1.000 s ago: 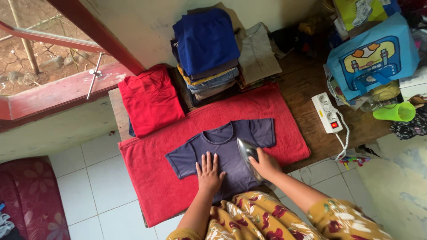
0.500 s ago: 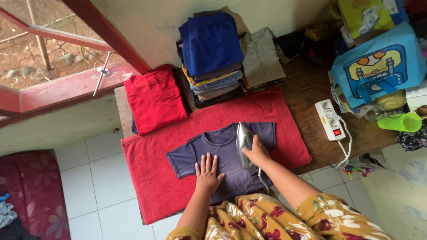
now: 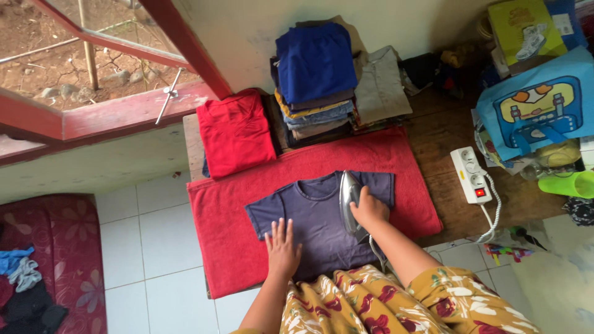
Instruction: The person irons a dark blue t-shirt on a red towel-covered table, then folds it and places it on a stack of folded clothes. The person uses an electric iron and handles the shirt by hand.
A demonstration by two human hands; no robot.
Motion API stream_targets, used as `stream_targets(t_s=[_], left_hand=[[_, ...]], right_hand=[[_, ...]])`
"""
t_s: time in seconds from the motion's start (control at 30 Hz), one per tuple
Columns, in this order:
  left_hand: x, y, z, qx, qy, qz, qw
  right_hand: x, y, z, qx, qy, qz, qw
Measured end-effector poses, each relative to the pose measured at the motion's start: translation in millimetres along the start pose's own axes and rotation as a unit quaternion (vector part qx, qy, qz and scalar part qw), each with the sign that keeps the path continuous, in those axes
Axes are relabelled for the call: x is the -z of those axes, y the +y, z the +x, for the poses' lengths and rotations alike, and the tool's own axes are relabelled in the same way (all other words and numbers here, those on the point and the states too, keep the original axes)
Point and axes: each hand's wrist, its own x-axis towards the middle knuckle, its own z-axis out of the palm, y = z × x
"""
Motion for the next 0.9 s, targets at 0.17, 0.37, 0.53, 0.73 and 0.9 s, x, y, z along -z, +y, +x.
stream_targets(t_s=[0.17, 0.37, 0.53, 0.73, 0.9], left_hand=[[0.1, -45.0, -29.7, 0.075, 0.006, 0.003, 0.997], [12.3, -79.7, -46.4, 0.193, -0.141, 0.033, 0.971], [9.3, -91.6, -43.5, 0.21, -0.221, 0.012, 0.952], [25.8, -91.6, -38.9, 0.201, -0.265, 0.026, 0.943], [27.9, -97.1, -40.5, 0.172, -0.269, 0.031, 0.947]], right_hand=[[-20.9, 11.9, -14.7, -0.011, -0.019, 0.001, 1.0], [-23.0, 31.7, -65.3, 0.15, -0.059, -0.044, 0.986], [-28.0, 5.6, -71.0, 0.232, -0.003, -0.095, 0.968], [-12.9, -50.5, -45.1, 0.243, 0.033, -0.084, 0.966], [-9.3, -36.9, -62.8, 0.447, -0.07, -0.094, 0.887]])
